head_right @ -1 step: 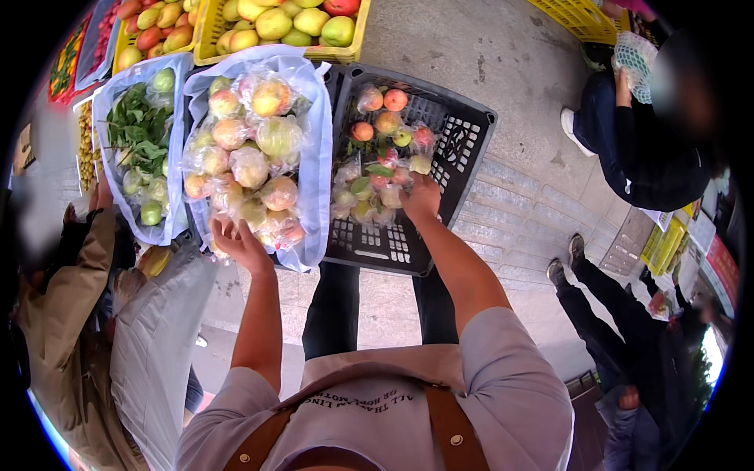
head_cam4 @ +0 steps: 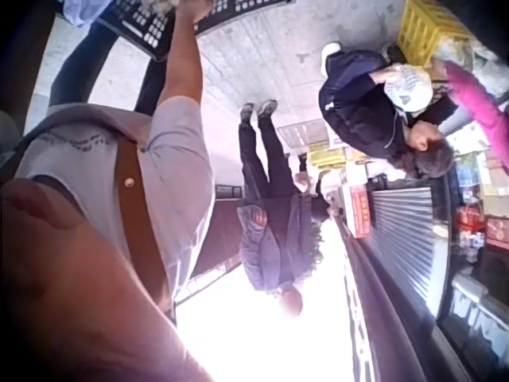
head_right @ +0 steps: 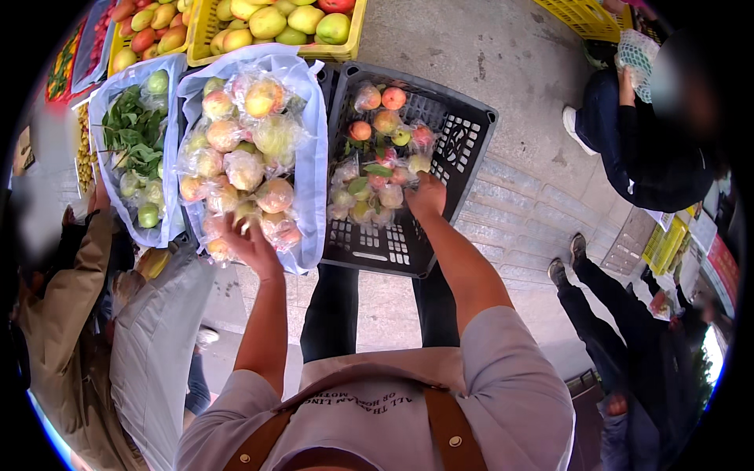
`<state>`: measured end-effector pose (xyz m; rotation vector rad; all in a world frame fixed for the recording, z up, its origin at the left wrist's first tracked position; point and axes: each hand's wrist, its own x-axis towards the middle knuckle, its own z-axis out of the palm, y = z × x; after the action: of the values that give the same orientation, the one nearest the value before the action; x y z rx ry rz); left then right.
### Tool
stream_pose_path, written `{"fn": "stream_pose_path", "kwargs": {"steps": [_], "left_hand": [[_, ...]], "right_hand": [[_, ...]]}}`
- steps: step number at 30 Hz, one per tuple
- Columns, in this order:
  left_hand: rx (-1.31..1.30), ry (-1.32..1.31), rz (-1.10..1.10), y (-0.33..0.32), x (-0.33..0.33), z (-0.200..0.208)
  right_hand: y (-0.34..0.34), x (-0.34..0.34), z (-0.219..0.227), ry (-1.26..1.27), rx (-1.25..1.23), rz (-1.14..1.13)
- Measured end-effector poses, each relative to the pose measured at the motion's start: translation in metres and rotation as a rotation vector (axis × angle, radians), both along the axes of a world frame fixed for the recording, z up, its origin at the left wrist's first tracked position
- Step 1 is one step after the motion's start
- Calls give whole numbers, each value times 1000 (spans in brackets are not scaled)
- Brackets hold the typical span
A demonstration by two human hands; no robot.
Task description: The person selects apples from a crate and places them into a plastic bag. They then move to a vegetable display, pick red chili peppers, and place them into a bag. Finally, they walk to a green bin and dispose of a plastic bag.
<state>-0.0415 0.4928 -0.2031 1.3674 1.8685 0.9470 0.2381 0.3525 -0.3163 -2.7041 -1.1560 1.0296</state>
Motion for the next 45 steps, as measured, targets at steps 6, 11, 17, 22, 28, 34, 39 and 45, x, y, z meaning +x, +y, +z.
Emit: {"fn": "stream_pose_path", "kwargs": {"steps": [6, 11, 17, 22, 28, 34, 39, 45], "left_hand": [[-612, -623, -299, -74, 145, -93], [-318, 105, -227, -53, 174, -247], [-306, 333, -424, -14, 198, -309], [-790, 261, -132, 31, 239, -296], [-987, 186, 131, 74, 278, -296], [-886, -379, 328, 41, 251, -299], [-898, -1335, 103, -6, 198, -194], [-872, -1749, -12, -50, 115, -46]], "right_hand": [[49, 48, -73, -110, 244, 344], [132, 54, -115, -197, 164, 615], [130, 46, -166, -148, 237, 350], [127, 40, -171, -365, 238, 601], [139, 52, -145, -79, -53, 459], [94, 65, -116, 21, 125, 245], [71, 47, -63, 1307, 553, -925], [71, 2, 50, 1490, 560, -817]]}}
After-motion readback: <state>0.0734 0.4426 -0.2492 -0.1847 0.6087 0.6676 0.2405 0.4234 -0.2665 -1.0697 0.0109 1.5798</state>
